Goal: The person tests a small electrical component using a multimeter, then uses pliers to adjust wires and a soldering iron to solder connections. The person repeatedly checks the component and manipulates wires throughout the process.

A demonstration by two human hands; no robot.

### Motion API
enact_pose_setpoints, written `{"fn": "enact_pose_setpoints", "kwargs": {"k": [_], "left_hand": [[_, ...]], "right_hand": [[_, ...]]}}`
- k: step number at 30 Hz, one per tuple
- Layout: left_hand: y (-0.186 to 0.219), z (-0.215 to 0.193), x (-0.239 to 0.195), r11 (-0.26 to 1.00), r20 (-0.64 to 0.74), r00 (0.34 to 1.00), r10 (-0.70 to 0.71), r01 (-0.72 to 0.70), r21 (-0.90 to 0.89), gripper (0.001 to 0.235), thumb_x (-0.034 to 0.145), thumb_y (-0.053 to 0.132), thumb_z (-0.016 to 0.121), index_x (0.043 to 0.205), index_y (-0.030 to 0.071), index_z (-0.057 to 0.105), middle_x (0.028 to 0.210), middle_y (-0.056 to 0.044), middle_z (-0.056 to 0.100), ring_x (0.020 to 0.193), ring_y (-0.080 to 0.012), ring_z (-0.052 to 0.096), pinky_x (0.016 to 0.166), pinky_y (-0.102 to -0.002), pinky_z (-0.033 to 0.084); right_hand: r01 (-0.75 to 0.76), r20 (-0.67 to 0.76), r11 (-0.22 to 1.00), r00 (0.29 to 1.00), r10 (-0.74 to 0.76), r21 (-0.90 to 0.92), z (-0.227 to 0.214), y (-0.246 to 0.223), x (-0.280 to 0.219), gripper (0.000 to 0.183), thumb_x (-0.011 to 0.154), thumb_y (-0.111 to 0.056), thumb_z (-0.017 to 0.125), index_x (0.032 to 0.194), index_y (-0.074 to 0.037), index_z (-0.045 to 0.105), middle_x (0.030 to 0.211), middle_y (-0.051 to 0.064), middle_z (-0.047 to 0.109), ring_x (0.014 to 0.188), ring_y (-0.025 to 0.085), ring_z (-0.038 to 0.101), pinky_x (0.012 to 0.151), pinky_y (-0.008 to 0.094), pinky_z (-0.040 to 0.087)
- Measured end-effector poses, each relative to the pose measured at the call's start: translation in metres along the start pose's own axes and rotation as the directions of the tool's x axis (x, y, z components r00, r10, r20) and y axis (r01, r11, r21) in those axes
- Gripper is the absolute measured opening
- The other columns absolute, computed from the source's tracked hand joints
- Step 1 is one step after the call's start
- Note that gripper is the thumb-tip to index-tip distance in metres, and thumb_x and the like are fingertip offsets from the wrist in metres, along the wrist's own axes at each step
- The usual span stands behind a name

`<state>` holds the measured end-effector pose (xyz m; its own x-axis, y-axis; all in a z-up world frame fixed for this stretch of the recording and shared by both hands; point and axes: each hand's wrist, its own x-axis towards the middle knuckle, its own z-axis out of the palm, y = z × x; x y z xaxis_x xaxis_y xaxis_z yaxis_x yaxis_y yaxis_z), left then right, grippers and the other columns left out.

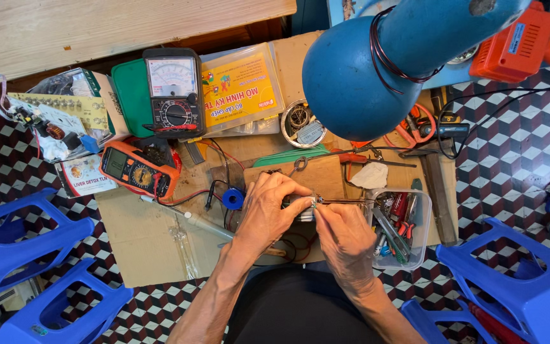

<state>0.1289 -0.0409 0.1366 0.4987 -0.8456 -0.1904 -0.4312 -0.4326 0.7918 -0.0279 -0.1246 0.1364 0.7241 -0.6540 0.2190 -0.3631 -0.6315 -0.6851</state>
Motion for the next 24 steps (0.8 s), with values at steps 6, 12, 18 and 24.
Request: {"fn": "enact_pose_setpoints", "kwargs": {"k": [6, 12, 18, 24], "left_hand": [[0.001, 0.000, -0.001, 1.000, -0.010, 1.000, 0.017, -0.017, 0.001, 0.018, 0.086, 0.027, 0.078, 0.097, 0.013, 0.080, 0.097, -0.003, 0.070, 0.101, -0.0238, 0.059, 0.090, -0.039, 0.044], [0.002, -0.001, -0.001, 0.999, -0.024, 0.999, 0.037, -0.036, 0.023, 0.017, 0.087, 0.026, 0.077, 0.097, 0.012, 0.080, 0.096, -0.002, 0.071, 0.101, -0.0236, 0.059, 0.091, -0.040, 0.044], [0.012, -0.002, -0.007, 0.987, -0.062, 0.993, 0.103, -0.094, 0.129, 0.018, 0.090, 0.025, 0.076, 0.102, 0.011, 0.078, 0.100, -0.003, 0.071, 0.103, -0.0227, 0.060, 0.087, -0.040, 0.043], [0.022, -0.007, -0.022, 0.945, -0.028, 0.964, 0.265, -0.253, 0.207, 0.050, 0.079, 0.021, 0.079, 0.124, 0.003, 0.066, 0.116, -0.010, 0.065, 0.115, -0.0289, 0.056, 0.092, -0.042, 0.043]], "right_hand": [[0.067, -0.008, 0.994, 0.998, -0.068, -0.091, -0.001, -0.010, -0.001, 0.023, 0.085, -0.001, 0.080, 0.107, 0.000, 0.072, 0.094, 0.008, 0.066, 0.081, 0.021, 0.065, 0.068, 0.033, 0.054], [-0.020, 0.019, 0.998, 1.000, 0.019, 0.059, -0.014, -0.011, 0.000, 0.022, 0.088, -0.003, 0.076, 0.110, -0.001, 0.073, 0.097, 0.008, 0.068, 0.084, 0.022, 0.066, 0.072, 0.033, 0.055], [-0.416, 0.285, 0.872, 0.895, 0.343, 0.258, -0.031, 0.018, 0.024, 0.016, 0.095, -0.012, 0.069, 0.106, -0.002, 0.075, 0.095, 0.006, 0.071, 0.078, 0.014, 0.064, 0.070, 0.026, 0.053], [-0.455, 0.446, 0.871, 0.829, 0.338, 0.186, -0.030, 0.034, 0.034, 0.022, 0.093, -0.021, 0.069, 0.105, -0.004, 0.076, 0.094, 0.004, 0.069, 0.075, 0.012, 0.062, 0.068, 0.027, 0.051]]}}
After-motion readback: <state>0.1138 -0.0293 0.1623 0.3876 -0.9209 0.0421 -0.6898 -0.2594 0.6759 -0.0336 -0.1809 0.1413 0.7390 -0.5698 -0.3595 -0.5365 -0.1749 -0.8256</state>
